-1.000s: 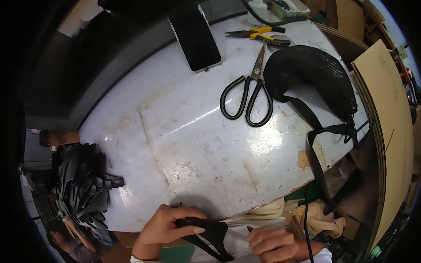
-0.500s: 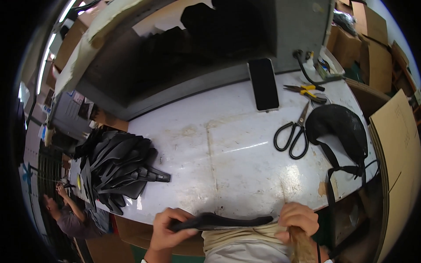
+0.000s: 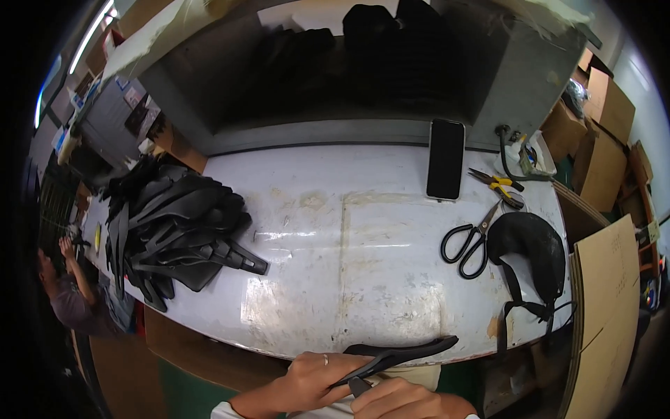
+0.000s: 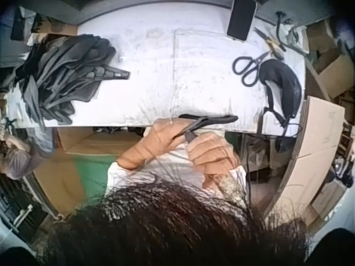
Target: Assembling and finishing bicycle saddles by applying covers and smoothing edges using a specialized tool.
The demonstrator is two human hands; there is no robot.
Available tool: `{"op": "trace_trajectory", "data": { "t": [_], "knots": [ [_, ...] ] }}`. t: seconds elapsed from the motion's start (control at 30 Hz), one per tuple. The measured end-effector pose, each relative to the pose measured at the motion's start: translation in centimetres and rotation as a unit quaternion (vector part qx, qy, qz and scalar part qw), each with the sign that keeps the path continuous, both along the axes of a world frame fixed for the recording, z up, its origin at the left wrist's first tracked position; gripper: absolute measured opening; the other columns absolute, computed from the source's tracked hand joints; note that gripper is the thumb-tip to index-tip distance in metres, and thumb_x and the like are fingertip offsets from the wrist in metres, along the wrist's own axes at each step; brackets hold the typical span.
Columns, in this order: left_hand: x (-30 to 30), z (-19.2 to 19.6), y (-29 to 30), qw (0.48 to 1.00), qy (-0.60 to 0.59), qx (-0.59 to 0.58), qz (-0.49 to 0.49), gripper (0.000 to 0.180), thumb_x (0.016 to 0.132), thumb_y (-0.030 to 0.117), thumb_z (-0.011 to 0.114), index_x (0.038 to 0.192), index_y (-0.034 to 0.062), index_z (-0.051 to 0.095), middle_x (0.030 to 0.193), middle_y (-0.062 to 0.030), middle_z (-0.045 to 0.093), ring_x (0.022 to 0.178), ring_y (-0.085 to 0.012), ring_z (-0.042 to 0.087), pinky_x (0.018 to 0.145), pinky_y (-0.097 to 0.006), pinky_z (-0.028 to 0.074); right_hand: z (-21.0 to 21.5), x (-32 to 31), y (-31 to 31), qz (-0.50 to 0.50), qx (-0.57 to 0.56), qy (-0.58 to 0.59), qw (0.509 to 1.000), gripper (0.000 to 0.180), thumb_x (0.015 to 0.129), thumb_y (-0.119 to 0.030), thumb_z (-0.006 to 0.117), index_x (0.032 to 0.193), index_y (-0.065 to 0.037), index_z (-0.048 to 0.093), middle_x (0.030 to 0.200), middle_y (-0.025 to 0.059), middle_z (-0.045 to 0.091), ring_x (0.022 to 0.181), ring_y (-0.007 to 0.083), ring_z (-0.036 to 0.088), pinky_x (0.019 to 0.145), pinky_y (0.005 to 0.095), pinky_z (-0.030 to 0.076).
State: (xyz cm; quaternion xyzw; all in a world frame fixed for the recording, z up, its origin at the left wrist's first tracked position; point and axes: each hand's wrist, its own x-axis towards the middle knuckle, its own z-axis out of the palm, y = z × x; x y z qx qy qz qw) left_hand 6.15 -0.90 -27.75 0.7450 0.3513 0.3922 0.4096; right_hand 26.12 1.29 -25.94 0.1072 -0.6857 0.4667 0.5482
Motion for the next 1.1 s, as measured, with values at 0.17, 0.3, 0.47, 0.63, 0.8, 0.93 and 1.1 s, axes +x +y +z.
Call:
{"op": "trace_trajectory", "data": {
  "t": [0.17,0.3,0.47,0.63,0.8,0.93,1.1],
  "knots": [
    [0.6,-0.1,-0.4,1.000,-0.013,0.000,0.011,0.041,0.085,0.005,0.076,0.123,-0.0056,0.066,0.105,-0.0196,0.074,0.085,-0.0294,0.076,0.073,-0.035,0.061,3.4,0.2,0.4,-0.016,0.002,-0.140,0.990,0.027,0.087,-0.018,0.079,0.080,0.003,0.064,0.078,0.0172,0.065,0.074,0.0336,0.068,0.073,0.0480,0.058],
    [0.6,-0.2,-0.5,1.000,-0.002,0.004,-0.002,0.040,0.085,0.005,0.077,0.123,-0.0046,0.067,0.106,-0.0176,0.075,0.082,-0.0283,0.076,0.069,-0.034,0.061,2.5,0.4,0.9,0.055,0.089,-0.152,0.983,0.026,0.088,-0.018,0.078,0.080,0.003,0.064,0.076,0.0162,0.064,0.073,0.0327,0.068,0.071,0.0474,0.059],
    [0.4,0.3,-1.7,0.995,0.068,-0.024,0.062,0.024,0.089,0.024,0.078,0.102,0.0033,0.075,0.088,-0.0071,0.075,0.067,-0.0211,0.069,0.065,-0.033,0.054,0.2,2.3,2.0,-0.197,-0.002,0.021,0.980,0.030,0.090,-0.021,0.076,0.076,0.000,0.059,0.059,0.0120,0.060,0.053,0.0284,0.064,0.059,0.0425,0.059],
    [1.2,1.5,-0.9,0.997,-0.013,0.067,0.047,0.026,0.086,0.007,0.075,0.107,-0.0074,0.072,0.093,-0.0172,0.076,0.077,-0.0297,0.075,0.070,-0.037,0.062,0.7,4.6,1.1,-0.110,0.037,0.076,0.990,0.036,0.092,-0.028,0.076,0.072,-0.003,0.060,0.062,0.0123,0.065,0.056,0.0246,0.068,0.064,0.0420,0.061],
    [1.2,0.9,-0.9,0.997,-0.011,0.062,0.049,0.026,0.087,0.006,0.074,0.109,-0.0072,0.071,0.098,-0.0191,0.075,0.083,-0.0308,0.076,0.075,-0.038,0.062,0.1,3.3,0.9,-0.050,0.026,0.044,0.997,0.034,0.091,-0.029,0.077,0.076,-0.002,0.063,0.069,0.0152,0.067,0.061,0.0297,0.068,0.070,0.0460,0.061],
    [1.3,0.9,-1.1,0.998,0.002,0.051,0.037,0.027,0.087,0.006,0.073,0.111,-0.0070,0.071,0.102,-0.0194,0.075,0.087,-0.0309,0.075,0.078,-0.039,0.061,-0.6,3.0,1.1,0.007,0.038,0.018,0.999,0.032,0.093,-0.027,0.075,0.082,0.001,0.064,0.072,0.0157,0.065,0.067,0.0325,0.067,0.070,0.0473,0.058],
    [1.2,4.2,-0.7,0.997,0.077,-0.004,0.004,0.040,0.084,0.003,0.071,0.122,-0.0051,0.064,0.093,-0.0197,0.072,0.077,-0.0346,0.072,0.069,-0.041,0.059,-1.0,2.8,0.7,0.002,0.012,0.048,0.999,0.023,0.095,-0.017,0.069,0.087,0.004,0.063,0.074,0.0164,0.064,0.069,0.0332,0.066,0.067,0.0460,0.058]
  ]
}}
